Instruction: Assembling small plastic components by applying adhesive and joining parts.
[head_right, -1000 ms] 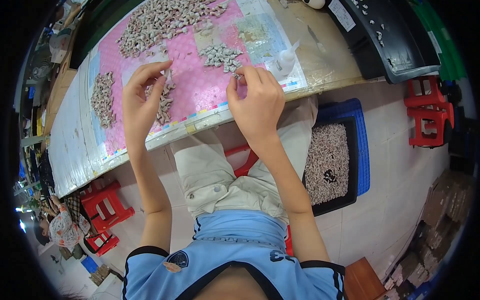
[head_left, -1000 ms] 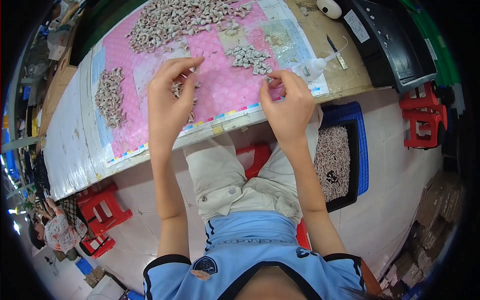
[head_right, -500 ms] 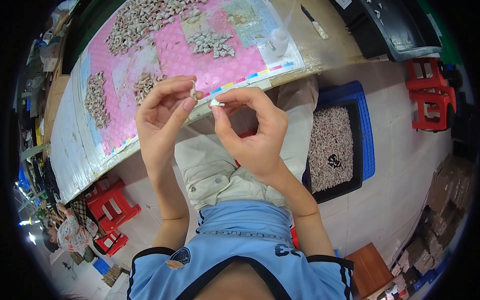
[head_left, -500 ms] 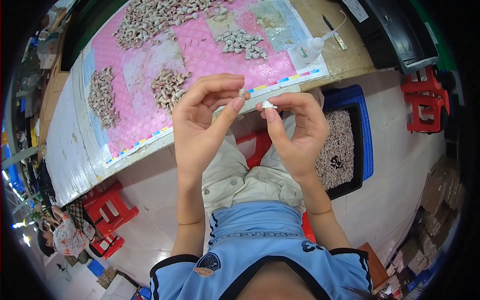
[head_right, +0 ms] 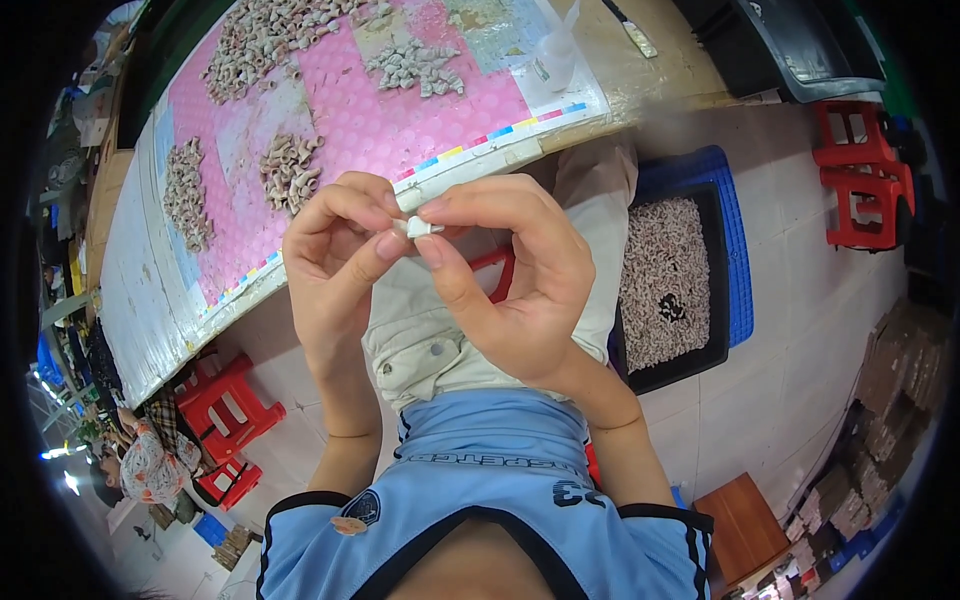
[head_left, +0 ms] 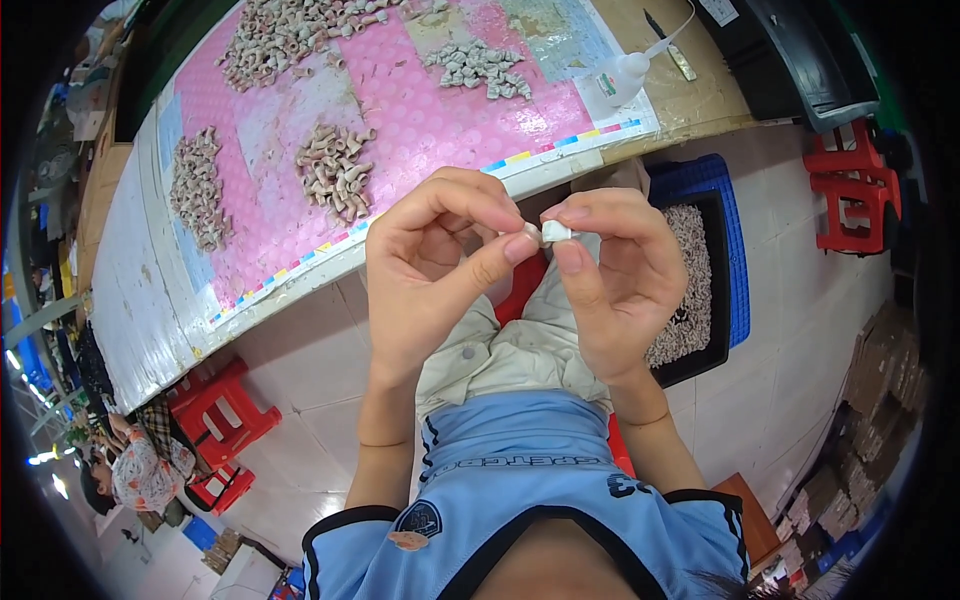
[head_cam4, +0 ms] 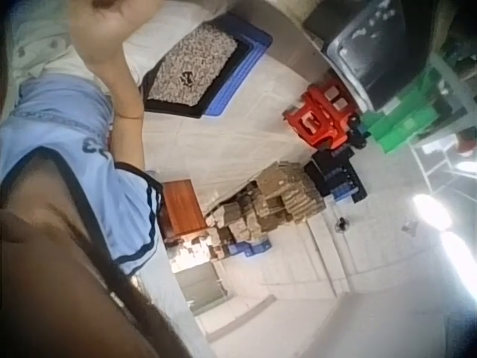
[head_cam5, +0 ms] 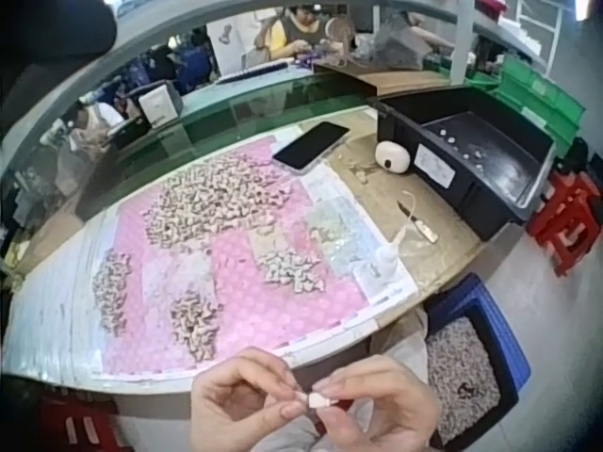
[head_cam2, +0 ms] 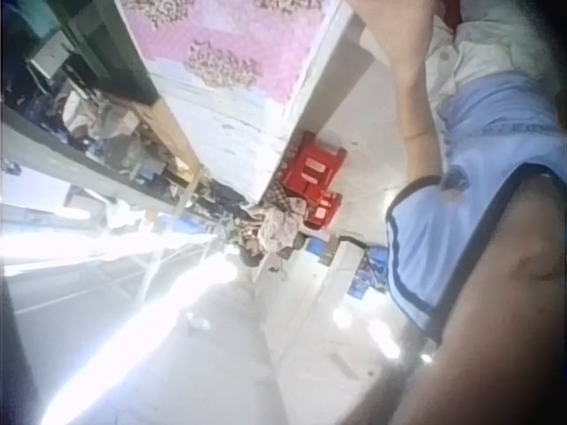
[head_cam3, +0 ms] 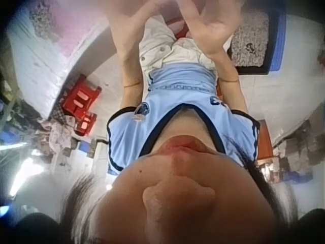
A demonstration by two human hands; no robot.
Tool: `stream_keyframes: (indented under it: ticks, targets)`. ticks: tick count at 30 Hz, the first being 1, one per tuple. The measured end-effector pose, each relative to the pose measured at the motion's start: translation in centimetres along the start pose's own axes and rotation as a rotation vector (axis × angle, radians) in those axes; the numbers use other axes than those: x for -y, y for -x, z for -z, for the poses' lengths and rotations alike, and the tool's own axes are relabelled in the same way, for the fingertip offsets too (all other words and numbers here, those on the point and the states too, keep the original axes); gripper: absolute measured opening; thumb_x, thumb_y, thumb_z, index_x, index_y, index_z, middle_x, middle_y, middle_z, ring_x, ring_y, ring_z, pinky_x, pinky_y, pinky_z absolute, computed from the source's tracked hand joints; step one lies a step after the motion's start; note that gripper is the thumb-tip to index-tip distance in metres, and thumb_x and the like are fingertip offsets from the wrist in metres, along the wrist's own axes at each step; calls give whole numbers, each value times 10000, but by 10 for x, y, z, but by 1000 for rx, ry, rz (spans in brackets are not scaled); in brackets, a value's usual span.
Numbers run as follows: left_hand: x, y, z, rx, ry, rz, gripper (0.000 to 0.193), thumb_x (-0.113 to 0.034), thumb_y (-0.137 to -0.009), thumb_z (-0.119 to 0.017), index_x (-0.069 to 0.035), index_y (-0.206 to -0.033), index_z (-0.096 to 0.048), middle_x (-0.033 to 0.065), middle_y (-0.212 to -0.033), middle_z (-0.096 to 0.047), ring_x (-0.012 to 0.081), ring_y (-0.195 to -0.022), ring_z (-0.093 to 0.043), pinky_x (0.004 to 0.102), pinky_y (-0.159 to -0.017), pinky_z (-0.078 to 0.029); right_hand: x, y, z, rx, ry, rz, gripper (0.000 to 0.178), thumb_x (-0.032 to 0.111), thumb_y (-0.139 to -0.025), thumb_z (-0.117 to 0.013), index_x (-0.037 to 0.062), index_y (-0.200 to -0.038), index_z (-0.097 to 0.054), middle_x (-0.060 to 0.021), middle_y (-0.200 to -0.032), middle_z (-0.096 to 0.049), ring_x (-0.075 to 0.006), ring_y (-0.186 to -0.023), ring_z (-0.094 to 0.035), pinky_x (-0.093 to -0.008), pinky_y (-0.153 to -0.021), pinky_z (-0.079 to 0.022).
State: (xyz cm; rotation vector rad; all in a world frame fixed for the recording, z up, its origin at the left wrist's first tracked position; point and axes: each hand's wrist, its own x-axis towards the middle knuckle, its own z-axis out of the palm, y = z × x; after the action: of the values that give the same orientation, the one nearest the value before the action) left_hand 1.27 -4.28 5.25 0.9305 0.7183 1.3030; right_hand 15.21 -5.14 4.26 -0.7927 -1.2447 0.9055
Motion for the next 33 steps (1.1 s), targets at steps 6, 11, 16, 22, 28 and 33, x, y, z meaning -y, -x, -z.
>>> stream_keyframes:
  ticks: [6, 11, 16, 22, 28, 33]
  targets:
    - [3, 4, -11, -51, -216, -153, 186, 106, -715, -633, 27, -871, -570, 87, -896, -546, 118, -805, -548, 245, -707, -453, 2, 4, -1, -15, -81, -98, 222, -69, -751, -617, -25, -959, -554, -97, -934, -556, -132, -840, -548, -226, -725, -449]
    - [13, 7, -19, -134, -506, -460, 241, 118, -674, -646, -10, -870, -587, 98, -886, -563, 163, -811, -572, 254, -727, -472, 1, 4, -6, -65, -165, -137, 199, -58, -781, -593, -30, -971, -542, -111, -962, -564, -137, -903, -558, -238, -764, -461]
    - [27, 5, -22, -184, -873, -742, 280, 123, -621, -664, -40, -839, -597, 85, -857, -582, 200, -774, -587, 260, -692, -480, 1, 5, -4, -77, -370, -346, 172, -37, -829, -549, -33, -999, -521, -132, -959, -600, -140, -886, -585, -246, -777, -482]
    - [28, 4, -19, -193, -1188, -892, 298, 91, -604, -680, -61, -850, -610, 50, -848, -610, 211, -779, -591, 284, -668, -471, -1, 3, -2, -95, -504, -464, 169, -40, -840, -532, -34, -1009, -517, -164, -978, -617, -146, -872, -605, -226, -730, -503]
    - [23, 8, -20, -174, -893, -654, 269, 62, -632, -686, -36, -870, -606, 69, -816, -618, 212, -775, -572, 277, -672, -458, -1, 9, -1, -126, -298, -313, 189, -51, -823, -553, -37, -1011, -540, -150, -987, -623, -148, -862, -612, -217, -716, -498]
    - [9, 11, -22, -161, -584, -278, 243, 9, -687, -697, -18, -908, -601, 62, -874, -581, 132, -770, -538, 247, -673, -419, 0, 12, -3, -87, -129, -141, 233, -85, -773, -591, -43, -1002, -577, -147, -973, -620, -157, -868, -610, -218, -713, -496]
